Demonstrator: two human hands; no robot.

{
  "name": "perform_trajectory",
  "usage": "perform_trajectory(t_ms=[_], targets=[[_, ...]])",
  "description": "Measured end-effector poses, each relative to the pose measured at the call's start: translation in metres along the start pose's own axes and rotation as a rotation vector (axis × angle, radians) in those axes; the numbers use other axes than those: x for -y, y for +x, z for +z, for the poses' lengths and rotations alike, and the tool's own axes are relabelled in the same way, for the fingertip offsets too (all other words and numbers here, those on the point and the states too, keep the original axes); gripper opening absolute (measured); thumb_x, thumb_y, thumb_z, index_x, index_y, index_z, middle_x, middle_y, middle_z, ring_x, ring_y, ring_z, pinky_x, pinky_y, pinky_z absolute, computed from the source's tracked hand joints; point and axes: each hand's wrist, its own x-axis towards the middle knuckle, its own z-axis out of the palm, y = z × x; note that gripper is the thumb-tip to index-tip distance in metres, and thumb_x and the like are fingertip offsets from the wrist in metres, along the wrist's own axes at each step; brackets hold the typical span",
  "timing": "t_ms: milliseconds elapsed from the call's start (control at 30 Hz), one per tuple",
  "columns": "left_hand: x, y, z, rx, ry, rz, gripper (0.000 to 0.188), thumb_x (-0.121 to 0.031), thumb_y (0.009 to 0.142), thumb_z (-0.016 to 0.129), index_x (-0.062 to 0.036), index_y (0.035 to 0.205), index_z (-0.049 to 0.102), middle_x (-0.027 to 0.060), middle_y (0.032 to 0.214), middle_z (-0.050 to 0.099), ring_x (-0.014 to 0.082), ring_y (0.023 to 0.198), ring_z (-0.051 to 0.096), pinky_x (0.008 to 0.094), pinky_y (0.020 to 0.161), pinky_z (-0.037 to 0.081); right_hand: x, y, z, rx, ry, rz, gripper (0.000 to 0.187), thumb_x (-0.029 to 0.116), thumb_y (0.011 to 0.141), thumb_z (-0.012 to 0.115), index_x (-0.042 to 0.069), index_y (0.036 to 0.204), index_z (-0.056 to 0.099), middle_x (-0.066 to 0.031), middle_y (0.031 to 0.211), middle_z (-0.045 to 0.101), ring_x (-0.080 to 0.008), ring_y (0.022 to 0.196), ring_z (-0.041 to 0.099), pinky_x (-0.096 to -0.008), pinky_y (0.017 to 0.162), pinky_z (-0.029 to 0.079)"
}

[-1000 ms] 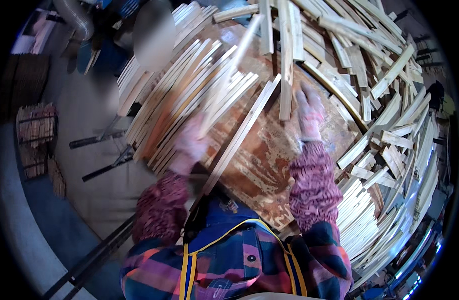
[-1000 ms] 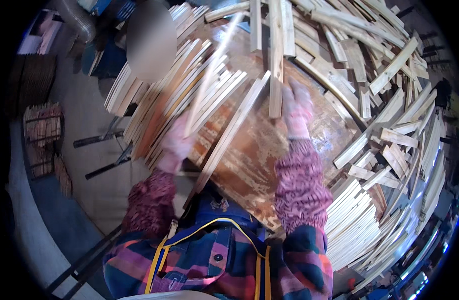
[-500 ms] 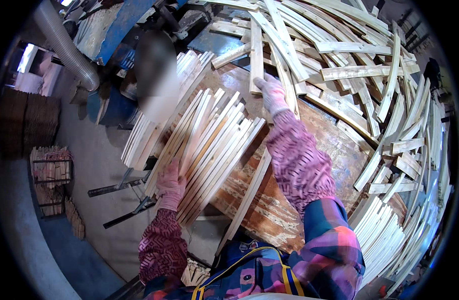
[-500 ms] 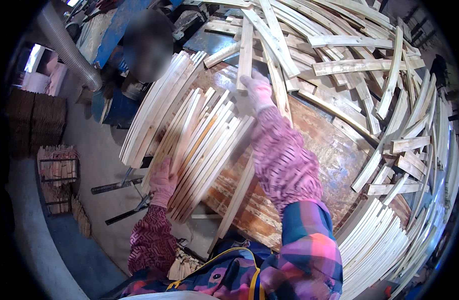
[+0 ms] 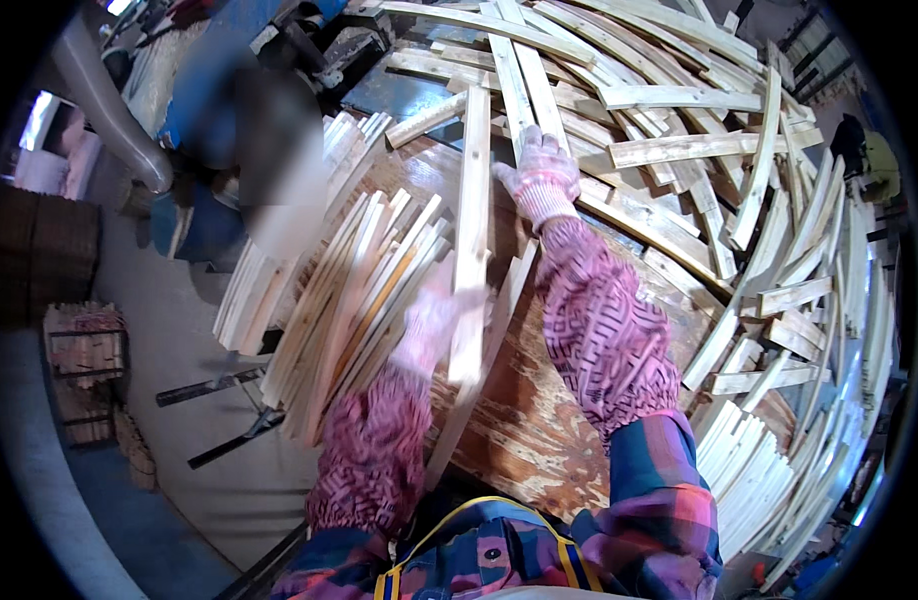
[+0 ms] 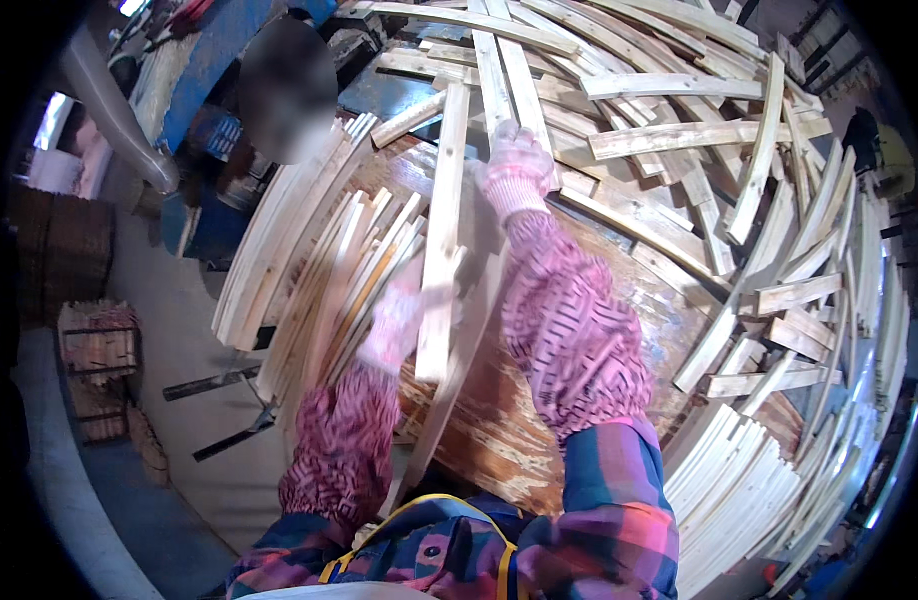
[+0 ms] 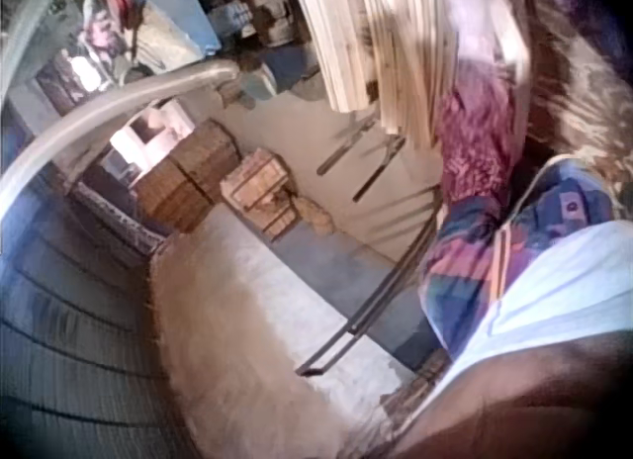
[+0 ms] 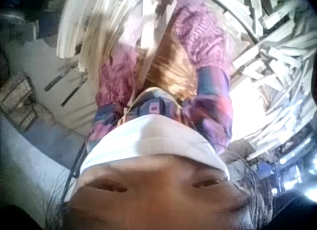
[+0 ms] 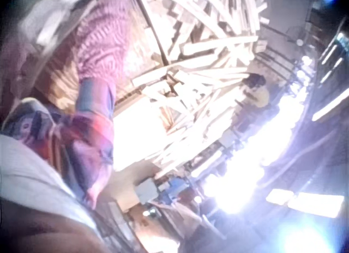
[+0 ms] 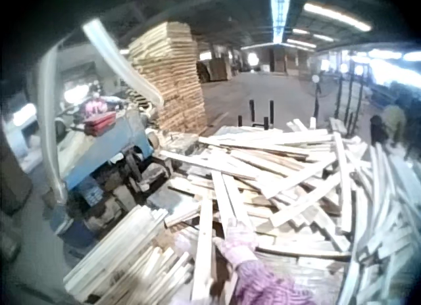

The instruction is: The person sorts and stacks thin wooden slats on a workbench in a workshop. They pick up individual pieces from a disorganized pile, align them, and place them into a neat stack. The person occasionally lifts the entire stack to move it or inspect it.

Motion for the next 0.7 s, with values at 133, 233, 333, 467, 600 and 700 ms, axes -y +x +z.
perform_trajectory(t_ms=[133, 233, 333, 467, 600, 700], targets=[[0.065, -0.089, -0.048, -0.216, 0.86, 0.229, 0.062, -0.015, 0.089, 0.062, -0.0061, 0.146, 0.04, 0.025, 0.122, 0.058, 0.0367, 0.105, 0.062, 0.0378, 0.091, 0.05, -0.073, 0.037, 0.035, -0.061, 0.309, -0.015, 0.054, 0.033, 0.081, 0.07, 0.006, 0.125, 0.055, -0.0171, 0.109, 0.068, -0.0334, 0.096, 0.069, -0.0419, 0.078, 0.057], [0.116, -0.17, -0.066, -0.192, 1.067, 0.173, 0.068, -0.026, 0.091, 0.062, -0.0118, 0.151, 0.033, 0.0253, 0.125, 0.057, 0.0391, 0.108, 0.061, 0.0433, 0.093, 0.049, -0.163, -0.02, 0.028, 0.196, 0.927, -0.365, 0.049, 0.03, 0.089, 0.063, 0.004, 0.129, 0.053, -0.0176, 0.103, 0.068, -0.0304, 0.083, 0.069, -0.0384, 0.068, 0.058], [0.172, -0.218, -0.062, -0.135, 1.005, -0.143, 0.086, -0.043, 0.088, 0.066, -0.0143, 0.155, 0.021, 0.0283, 0.134, 0.049, 0.0431, 0.116, 0.056, 0.0502, 0.096, 0.047, -0.203, -0.131, 0.001, 0.674, 1.955, 0.468, 0.042, 0.029, 0.096, 0.058, 0.005, 0.13, 0.054, -0.0158, 0.102, 0.067, -0.0234, 0.077, 0.067, -0.0321, 0.063, 0.056], [0.159, -0.196, -0.024, -0.142, 1.1, -0.276, 0.1, -0.044, 0.077, 0.072, -0.0159, 0.156, 0.017, 0.0282, 0.139, 0.045, 0.0437, 0.119, 0.055, 0.0497, 0.099, 0.046, -0.201, -0.279, -0.035, 0.941, 1.868, 0.678, 0.049, 0.026, 0.095, 0.061, 0.004, 0.136, 0.047, -0.0142, 0.105, 0.065, -0.022, 0.086, 0.066, -0.0328, 0.071, 0.056], [0.174, -0.19, -0.042, -0.141, 1.02, -0.204, 0.102, -0.043, 0.075, 0.074, -0.014, 0.156, 0.019, 0.0258, 0.14, 0.047, 0.0393, 0.122, 0.055, 0.0453, 0.102, 0.045, -0.151, -0.403, 0.015, 0.987, 0.932, 0.064, 0.07, 0.021, 0.092, 0.063, 0.006, 0.149, 0.026, -0.0191, 0.115, 0.064, -0.0309, 0.102, 0.066, -0.0357, 0.086, 0.054], [0.196, -0.183, -0.044, -0.16, 1.202, -0.091, 0.105, -0.047, 0.075, 0.074, -0.0113, 0.156, 0.018, 0.026, 0.14, 0.046, 0.0401, 0.124, 0.051, 0.0464, 0.105, 0.042, -0.099, -0.421, 0.02, 0.981, 0.308, -0.292, 0.065, 0.027, 0.094, 0.058, 0.007, 0.147, 0.027, -0.021, 0.117, 0.063, -0.0389, 0.105, 0.064, -0.0484, 0.086, 0.053]])
